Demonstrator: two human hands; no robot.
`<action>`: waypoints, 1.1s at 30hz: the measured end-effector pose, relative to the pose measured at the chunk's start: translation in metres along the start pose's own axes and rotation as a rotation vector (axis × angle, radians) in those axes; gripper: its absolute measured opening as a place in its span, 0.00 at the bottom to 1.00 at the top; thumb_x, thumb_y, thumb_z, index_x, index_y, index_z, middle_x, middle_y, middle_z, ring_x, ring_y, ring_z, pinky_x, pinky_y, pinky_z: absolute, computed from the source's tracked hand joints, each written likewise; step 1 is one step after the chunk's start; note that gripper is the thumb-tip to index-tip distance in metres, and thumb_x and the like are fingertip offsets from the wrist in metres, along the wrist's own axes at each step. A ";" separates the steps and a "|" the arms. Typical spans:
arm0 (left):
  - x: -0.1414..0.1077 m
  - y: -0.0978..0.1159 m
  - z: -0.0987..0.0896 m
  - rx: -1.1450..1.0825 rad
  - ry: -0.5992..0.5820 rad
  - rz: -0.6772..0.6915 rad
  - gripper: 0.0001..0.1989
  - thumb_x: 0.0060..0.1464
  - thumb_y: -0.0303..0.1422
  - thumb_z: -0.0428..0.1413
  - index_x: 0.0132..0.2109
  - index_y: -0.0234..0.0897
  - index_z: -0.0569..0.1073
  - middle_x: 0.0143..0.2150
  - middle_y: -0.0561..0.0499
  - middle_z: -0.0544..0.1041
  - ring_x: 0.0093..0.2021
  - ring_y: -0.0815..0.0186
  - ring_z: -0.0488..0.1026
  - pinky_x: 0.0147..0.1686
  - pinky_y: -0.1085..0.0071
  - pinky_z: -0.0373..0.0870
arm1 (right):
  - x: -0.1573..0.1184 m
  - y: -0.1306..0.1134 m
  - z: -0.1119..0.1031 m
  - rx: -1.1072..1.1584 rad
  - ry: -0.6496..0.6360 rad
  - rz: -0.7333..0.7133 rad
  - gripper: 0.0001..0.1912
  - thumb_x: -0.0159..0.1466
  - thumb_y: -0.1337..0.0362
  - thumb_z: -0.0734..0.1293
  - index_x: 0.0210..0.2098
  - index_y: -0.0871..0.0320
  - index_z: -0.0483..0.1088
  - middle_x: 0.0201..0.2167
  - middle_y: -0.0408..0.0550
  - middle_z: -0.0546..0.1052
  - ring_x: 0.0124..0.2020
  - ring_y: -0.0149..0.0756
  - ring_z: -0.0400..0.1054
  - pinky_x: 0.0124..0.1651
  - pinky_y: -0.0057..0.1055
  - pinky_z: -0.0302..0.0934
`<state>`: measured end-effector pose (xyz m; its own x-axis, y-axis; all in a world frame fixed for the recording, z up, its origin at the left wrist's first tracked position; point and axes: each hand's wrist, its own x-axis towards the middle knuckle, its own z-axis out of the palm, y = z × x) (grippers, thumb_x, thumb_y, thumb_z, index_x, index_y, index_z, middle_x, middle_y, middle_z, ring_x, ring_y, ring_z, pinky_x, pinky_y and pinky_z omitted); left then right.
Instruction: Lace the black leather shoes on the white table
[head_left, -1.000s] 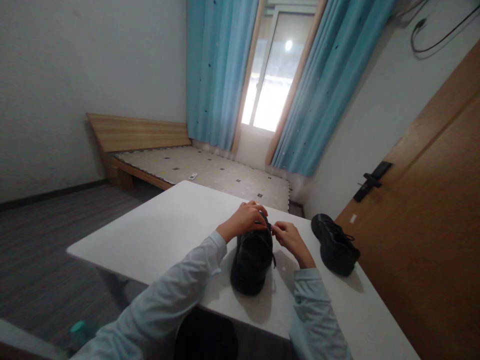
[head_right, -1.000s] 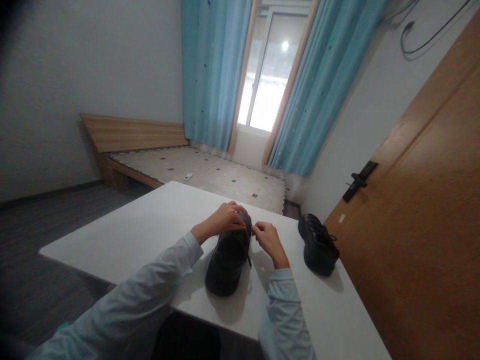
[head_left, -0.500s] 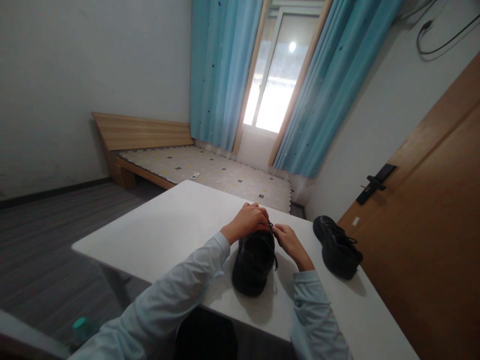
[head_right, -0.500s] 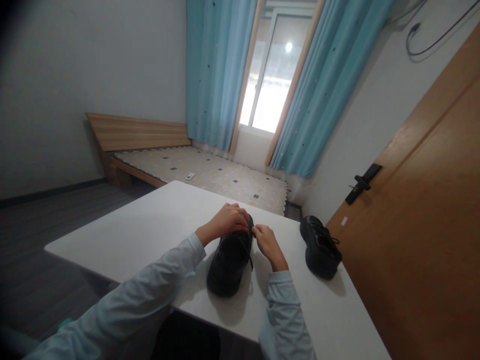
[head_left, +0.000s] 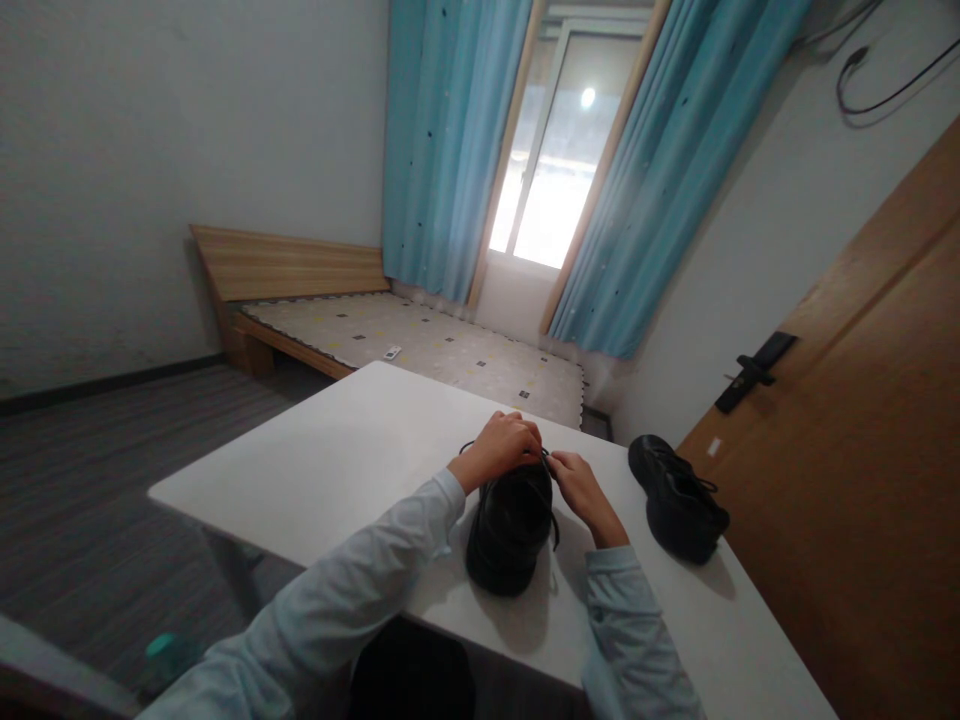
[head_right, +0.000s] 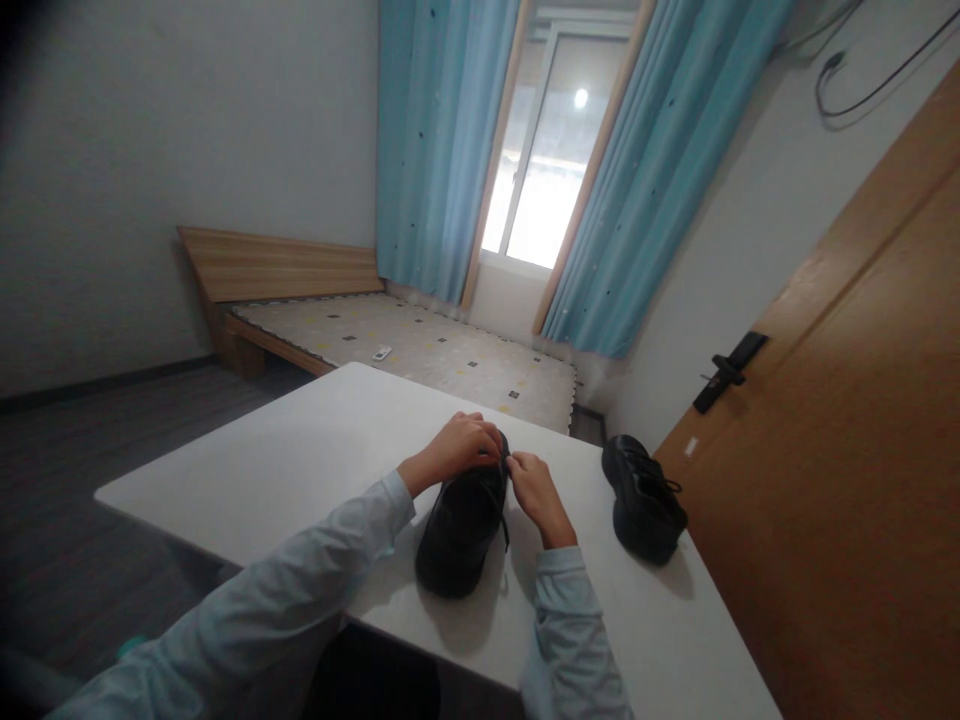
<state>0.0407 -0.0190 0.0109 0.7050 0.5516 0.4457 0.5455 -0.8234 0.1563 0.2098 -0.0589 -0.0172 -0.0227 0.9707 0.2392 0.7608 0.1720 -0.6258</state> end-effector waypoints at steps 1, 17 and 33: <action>0.000 0.000 0.000 0.000 0.001 0.001 0.04 0.51 0.33 0.58 0.33 0.42 0.78 0.41 0.54 0.78 0.40 0.64 0.69 0.38 0.68 0.58 | 0.000 0.001 0.000 -0.009 0.000 -0.008 0.17 0.58 0.59 0.56 0.16 0.57 0.60 0.17 0.43 0.66 0.23 0.31 0.56 0.27 0.28 0.45; 0.000 -0.010 0.001 -0.042 0.023 0.084 0.08 0.57 0.33 0.52 0.40 0.36 0.74 0.45 0.48 0.71 0.43 0.66 0.70 0.43 0.70 0.64 | 0.001 0.003 0.002 0.468 0.093 0.096 0.20 0.49 0.49 0.68 0.28 0.61 0.72 0.29 0.50 0.75 0.22 0.31 0.62 0.19 0.26 0.53; 0.004 -0.013 -0.008 -0.614 0.322 -0.175 0.07 0.59 0.33 0.46 0.35 0.36 0.64 0.33 0.50 0.74 0.35 0.67 0.72 0.38 0.71 0.67 | -0.005 -0.008 -0.013 1.200 0.146 0.235 0.13 0.44 0.66 0.69 0.31 0.55 0.67 0.24 0.39 0.70 0.23 0.27 0.61 0.25 0.24 0.56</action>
<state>0.0329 -0.0071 0.0175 0.4100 0.6941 0.5917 0.2183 -0.7046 0.6752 0.2127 -0.0675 -0.0039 0.1655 0.9843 0.0608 -0.3427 0.1152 -0.9324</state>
